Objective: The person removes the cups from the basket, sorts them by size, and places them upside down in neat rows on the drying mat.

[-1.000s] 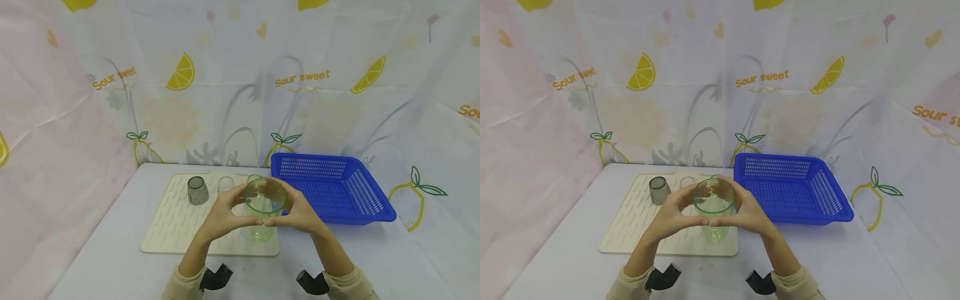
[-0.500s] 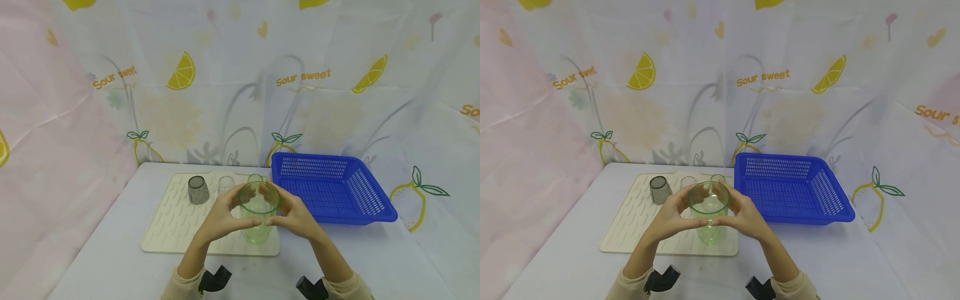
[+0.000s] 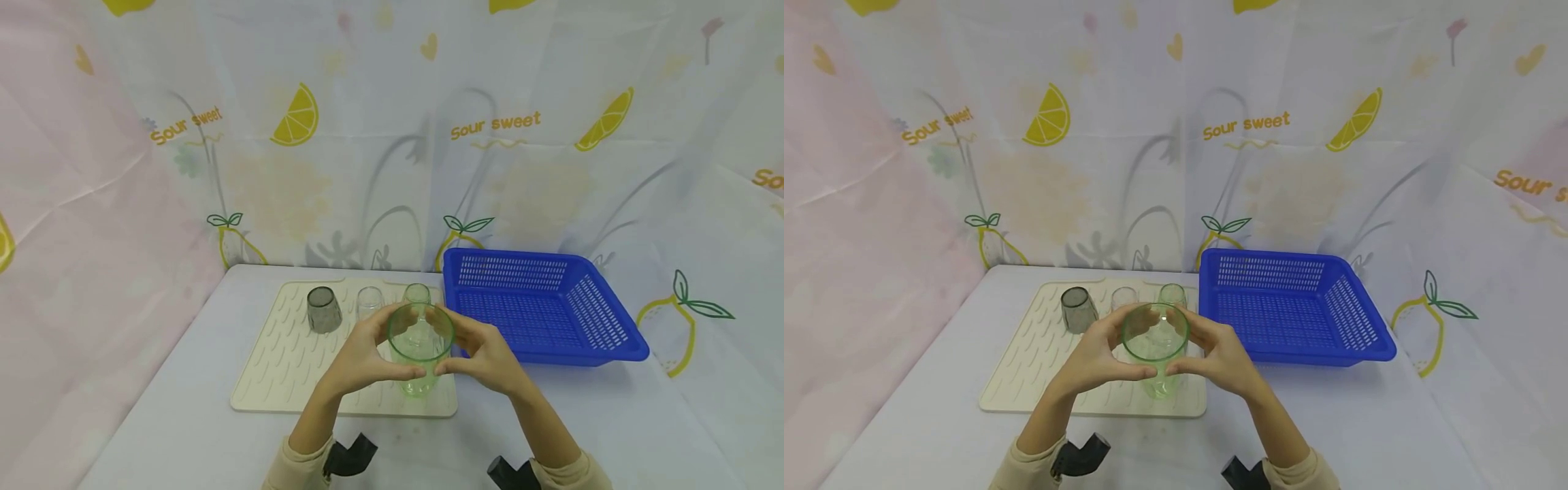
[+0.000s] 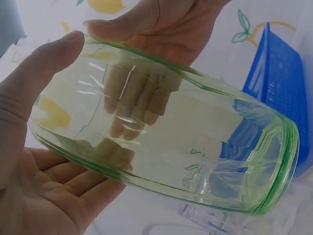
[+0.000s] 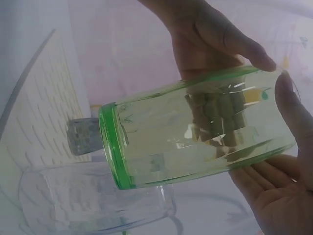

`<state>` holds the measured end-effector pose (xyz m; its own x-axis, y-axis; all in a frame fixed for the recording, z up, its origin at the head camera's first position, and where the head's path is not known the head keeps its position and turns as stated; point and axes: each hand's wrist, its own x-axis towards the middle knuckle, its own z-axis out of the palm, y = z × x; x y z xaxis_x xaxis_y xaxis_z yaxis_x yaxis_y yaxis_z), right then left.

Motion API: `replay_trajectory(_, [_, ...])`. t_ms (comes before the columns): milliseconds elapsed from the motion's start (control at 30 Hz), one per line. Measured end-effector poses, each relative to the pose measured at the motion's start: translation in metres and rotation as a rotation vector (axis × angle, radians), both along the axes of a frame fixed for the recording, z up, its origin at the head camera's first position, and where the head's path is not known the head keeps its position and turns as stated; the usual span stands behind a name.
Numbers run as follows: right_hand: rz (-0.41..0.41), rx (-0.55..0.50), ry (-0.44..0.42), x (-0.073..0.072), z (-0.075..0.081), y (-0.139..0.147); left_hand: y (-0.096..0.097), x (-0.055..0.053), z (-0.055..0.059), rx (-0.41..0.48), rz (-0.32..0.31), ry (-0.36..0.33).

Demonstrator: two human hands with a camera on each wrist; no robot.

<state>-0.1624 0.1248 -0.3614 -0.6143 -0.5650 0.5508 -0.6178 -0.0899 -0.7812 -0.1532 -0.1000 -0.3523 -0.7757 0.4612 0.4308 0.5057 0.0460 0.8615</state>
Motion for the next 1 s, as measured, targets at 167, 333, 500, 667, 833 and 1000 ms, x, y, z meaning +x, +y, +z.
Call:
replay_trajectory(167, [0.002, -0.047, -0.016, 0.002, -0.004, -0.002, 0.001, -0.001, -0.001, -0.027, 0.038, 0.061])
replay_trajectory(333, [-0.031, -0.015, -0.061, 0.006, -0.018, -0.004, 0.002, -0.002, 0.0, -0.038, 0.076, 0.117])
replay_trajectory(500, [-0.08, 0.025, -0.132, 0.01, -0.034, -0.007, 0.003, -0.002, 0.003, -0.02, 0.077, 0.123])
replay_trajectory(667, [-0.074, 0.012, -0.203, 0.012, -0.047, -0.012, 0.002, -0.001, 0.005, -0.008, 0.068, 0.092])
replay_trajectory(833, [-0.061, -0.011, -0.265, 0.013, -0.059, -0.016, 0.001, -0.002, 0.007, 0.019, 0.047, 0.094])
replay_trajectory(1000, [-0.039, -0.045, -0.304, 0.014, -0.067, -0.018, 0.0, -0.003, 0.008, 0.043, 0.035, 0.106])
